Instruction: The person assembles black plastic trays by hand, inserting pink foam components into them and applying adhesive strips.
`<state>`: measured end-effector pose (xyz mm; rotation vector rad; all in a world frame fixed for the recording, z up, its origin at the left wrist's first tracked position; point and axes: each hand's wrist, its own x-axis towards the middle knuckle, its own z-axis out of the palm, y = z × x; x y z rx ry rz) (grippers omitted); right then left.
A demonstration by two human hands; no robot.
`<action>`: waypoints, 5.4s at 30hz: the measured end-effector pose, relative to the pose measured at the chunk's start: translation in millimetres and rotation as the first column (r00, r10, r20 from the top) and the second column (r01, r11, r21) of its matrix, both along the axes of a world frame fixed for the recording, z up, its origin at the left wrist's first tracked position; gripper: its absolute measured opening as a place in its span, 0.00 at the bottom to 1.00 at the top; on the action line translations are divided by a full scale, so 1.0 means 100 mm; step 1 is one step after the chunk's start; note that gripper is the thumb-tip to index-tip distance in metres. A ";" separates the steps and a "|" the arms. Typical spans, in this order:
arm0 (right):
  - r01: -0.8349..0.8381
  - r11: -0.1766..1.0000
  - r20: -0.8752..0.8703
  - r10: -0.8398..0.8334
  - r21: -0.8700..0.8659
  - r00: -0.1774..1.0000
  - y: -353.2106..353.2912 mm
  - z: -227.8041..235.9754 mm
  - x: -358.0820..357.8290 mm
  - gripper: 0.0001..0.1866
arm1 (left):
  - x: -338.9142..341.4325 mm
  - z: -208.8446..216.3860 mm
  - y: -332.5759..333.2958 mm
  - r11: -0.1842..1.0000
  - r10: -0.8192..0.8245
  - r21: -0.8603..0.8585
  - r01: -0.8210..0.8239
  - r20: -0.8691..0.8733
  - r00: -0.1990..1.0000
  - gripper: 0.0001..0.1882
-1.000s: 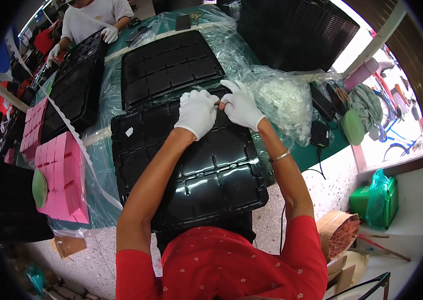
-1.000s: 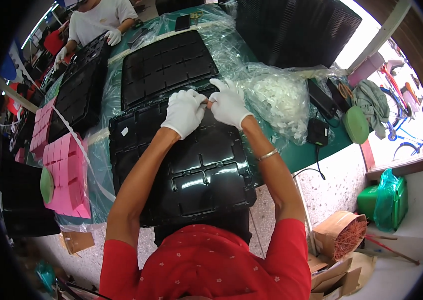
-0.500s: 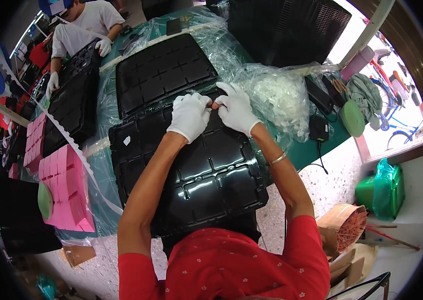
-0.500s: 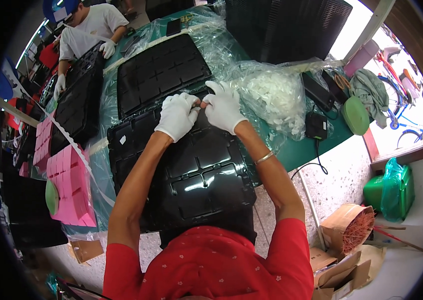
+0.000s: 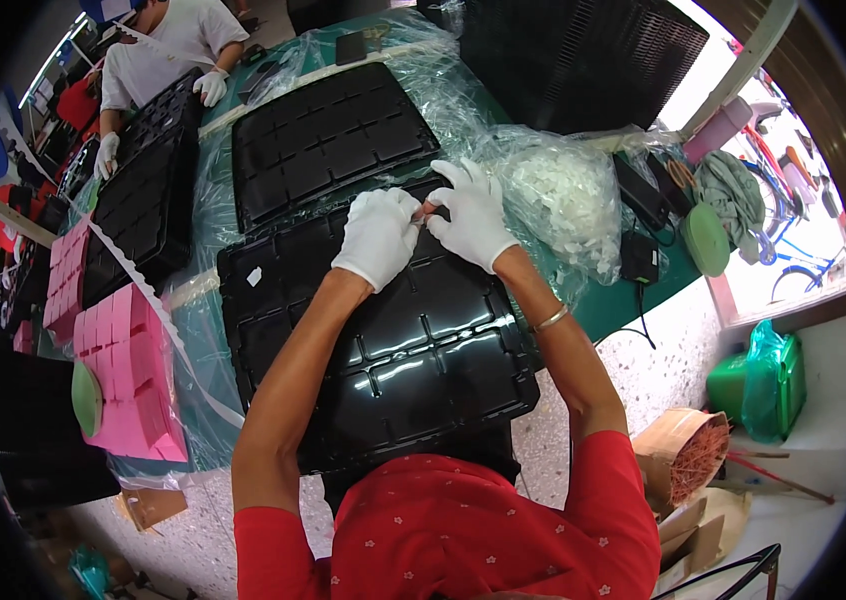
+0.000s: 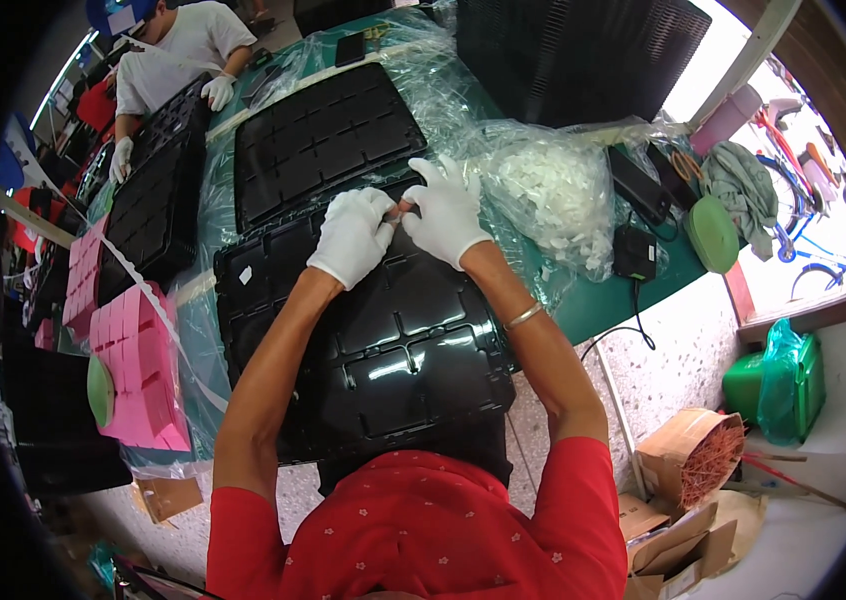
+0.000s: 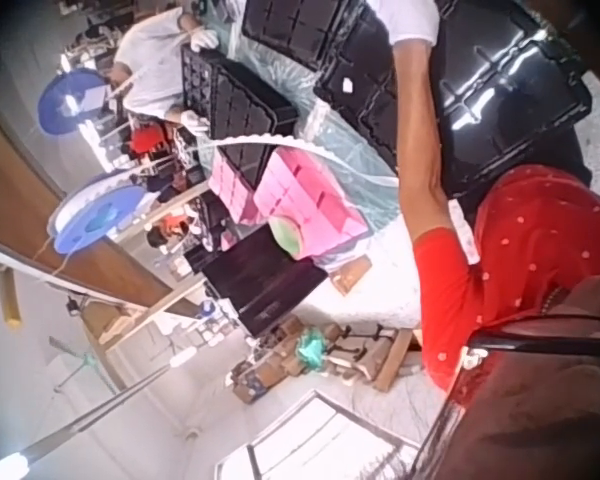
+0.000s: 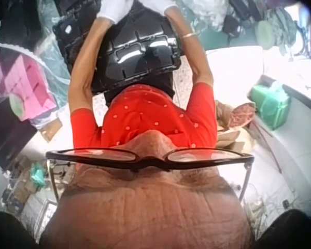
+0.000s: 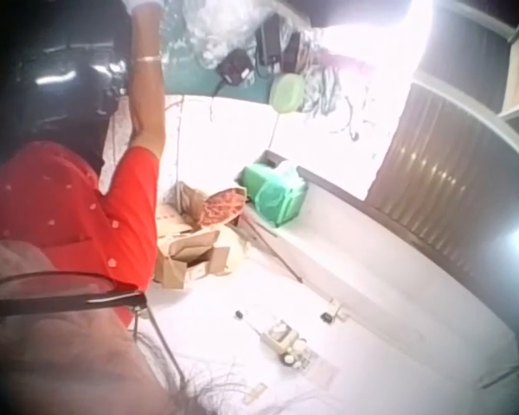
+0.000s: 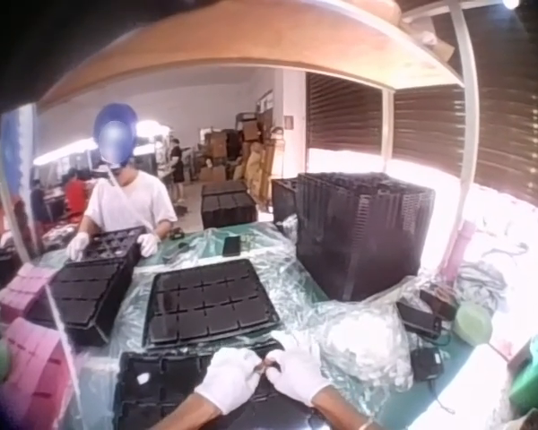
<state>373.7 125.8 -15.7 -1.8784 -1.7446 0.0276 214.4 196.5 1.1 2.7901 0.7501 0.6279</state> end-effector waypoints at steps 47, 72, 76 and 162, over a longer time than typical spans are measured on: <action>0.485 0.854 0.722 -0.455 0.188 0.521 -0.39 0.37 1.00 0.13 | -1.69 0.32 -0.76 0.984 0.170 -0.054 -0.169 0.002 0.986 0.19; -0.342 0.915 0.047 0.359 -0.212 0.932 0.92 0.03 -1.90 0.13 | -2.19 -0.01 -0.10 0.963 0.267 0.040 -0.266 -0.029 0.963 0.21; -0.327 0.915 0.041 0.346 -0.238 0.937 0.91 0.07 -1.91 0.13 | -2.15 -0.02 -0.16 0.951 0.295 0.113 -0.287 -0.070 0.953 0.21; -0.687 0.710 0.265 0.699 -0.154 0.664 1.09 0.40 -5.28 0.11 | -5.81 -0.15 -0.38 0.255 0.964 0.162 -0.953 0.034 0.264 0.10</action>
